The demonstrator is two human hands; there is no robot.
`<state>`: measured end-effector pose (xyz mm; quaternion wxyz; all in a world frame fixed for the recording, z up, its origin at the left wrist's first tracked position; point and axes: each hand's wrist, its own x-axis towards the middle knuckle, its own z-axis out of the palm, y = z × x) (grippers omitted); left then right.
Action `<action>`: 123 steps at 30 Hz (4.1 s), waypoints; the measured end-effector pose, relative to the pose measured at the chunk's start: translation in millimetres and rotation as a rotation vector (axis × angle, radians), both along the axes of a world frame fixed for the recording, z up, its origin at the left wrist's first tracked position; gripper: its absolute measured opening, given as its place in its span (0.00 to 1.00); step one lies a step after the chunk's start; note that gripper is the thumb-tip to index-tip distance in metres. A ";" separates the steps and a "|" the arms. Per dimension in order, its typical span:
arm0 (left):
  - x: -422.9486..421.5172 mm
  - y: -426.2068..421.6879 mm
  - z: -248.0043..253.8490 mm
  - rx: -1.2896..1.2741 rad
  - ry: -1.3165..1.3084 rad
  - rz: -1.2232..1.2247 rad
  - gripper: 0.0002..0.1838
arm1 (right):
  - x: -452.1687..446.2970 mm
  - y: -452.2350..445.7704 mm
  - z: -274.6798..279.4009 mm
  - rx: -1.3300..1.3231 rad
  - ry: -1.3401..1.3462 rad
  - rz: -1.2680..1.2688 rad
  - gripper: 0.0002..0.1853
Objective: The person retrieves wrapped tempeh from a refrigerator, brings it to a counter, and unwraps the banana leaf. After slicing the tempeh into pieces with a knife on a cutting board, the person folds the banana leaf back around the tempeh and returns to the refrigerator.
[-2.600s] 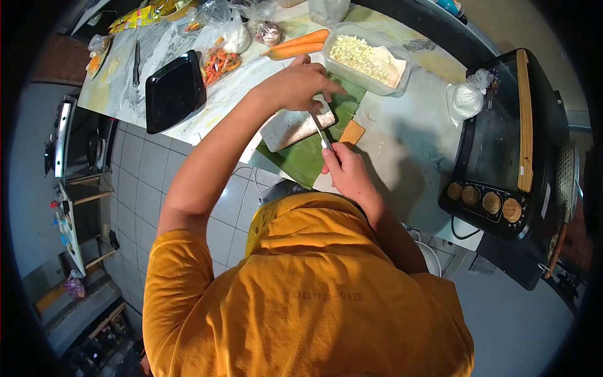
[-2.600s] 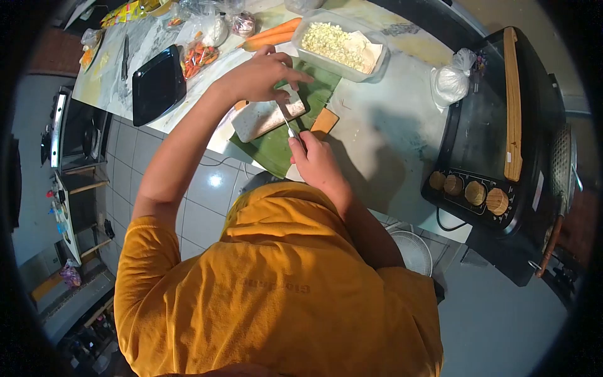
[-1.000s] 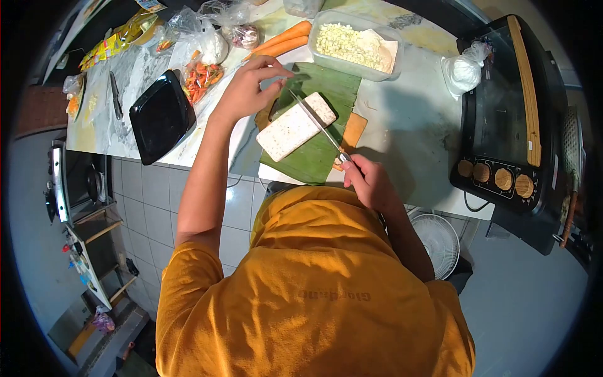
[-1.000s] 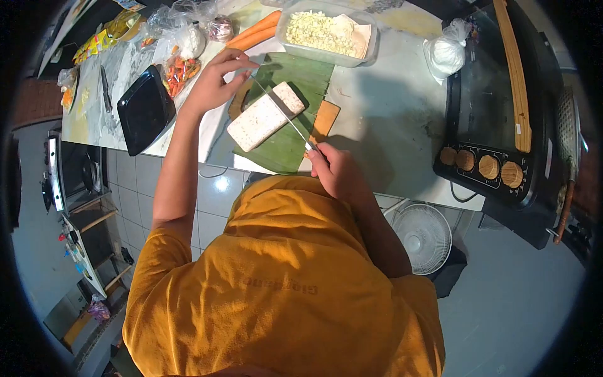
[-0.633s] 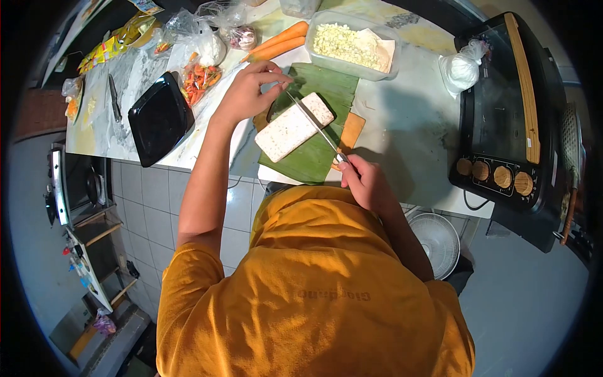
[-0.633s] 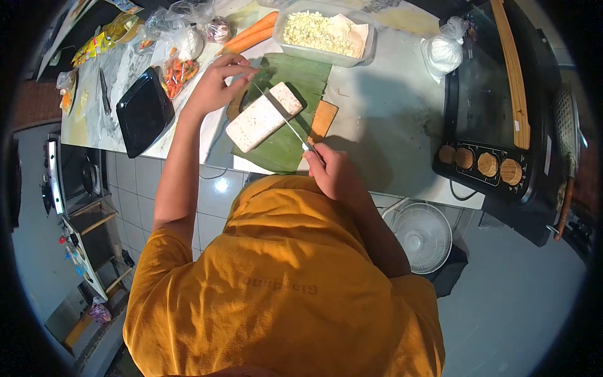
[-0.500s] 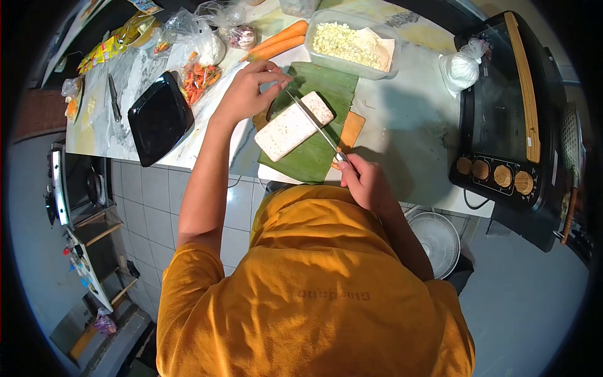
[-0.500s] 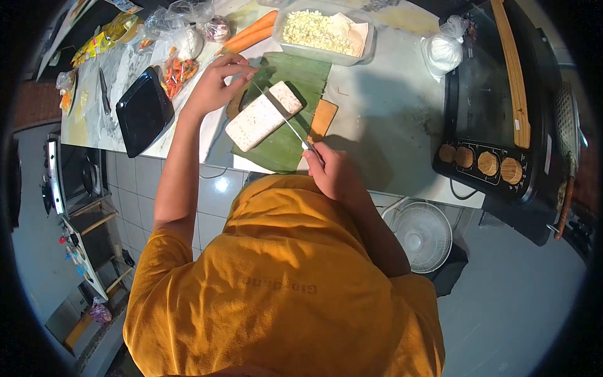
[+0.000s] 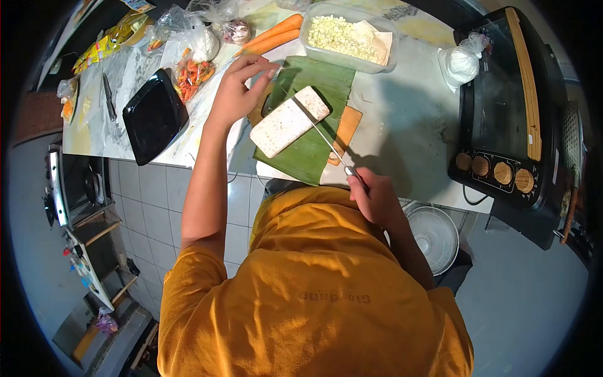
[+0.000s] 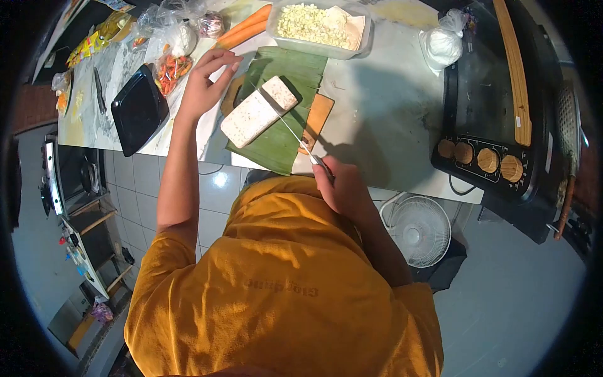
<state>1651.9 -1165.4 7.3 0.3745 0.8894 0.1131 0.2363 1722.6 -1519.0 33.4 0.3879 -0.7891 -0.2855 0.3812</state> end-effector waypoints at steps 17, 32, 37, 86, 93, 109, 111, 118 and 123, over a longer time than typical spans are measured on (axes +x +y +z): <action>-50.7 -58.0 16.9 -0.840 0.299 0.206 0.26 | -10.7 85.8 -11.5 0.332 -0.155 0.204 0.14; -143.2 -25.6 -4.6 -0.965 -0.087 0.559 0.16 | 17.8 124.0 -60.9 0.405 -0.670 -0.150 0.22; -157.9 -23.1 -11.9 -0.983 -0.106 0.565 0.15 | 33.6 123.9 -62.1 0.399 -0.663 -0.094 0.23; -161.3 -46.2 -25.7 -1.010 -0.095 0.632 0.17 | 58.8 132.5 -40.1 0.081 -0.761 0.144 0.33; -162.6 -48.7 -21.7 -0.997 -0.097 0.634 0.17 | 59.0 134.6 -38.6 0.047 -0.751 0.148 0.34; -168.1 -50.4 -19.1 -0.976 -0.091 0.669 0.19 | 46.7 134.5 -28.5 0.032 -0.773 0.120 0.35; -169.7 -49.9 -18.5 -0.967 -0.081 0.670 0.19 | 41.4 136.4 -25.8 0.025 -0.781 0.130 0.35; -183.6 -46.4 -20.2 -0.942 -0.062 0.659 0.19 | 18.1 143.2 -23.5 0.001 -0.742 0.133 0.35; -197.7 -39.8 -24.4 -0.945 -0.041 0.674 0.19 | 8.9 145.4 -29.7 -0.025 -0.746 0.115 0.35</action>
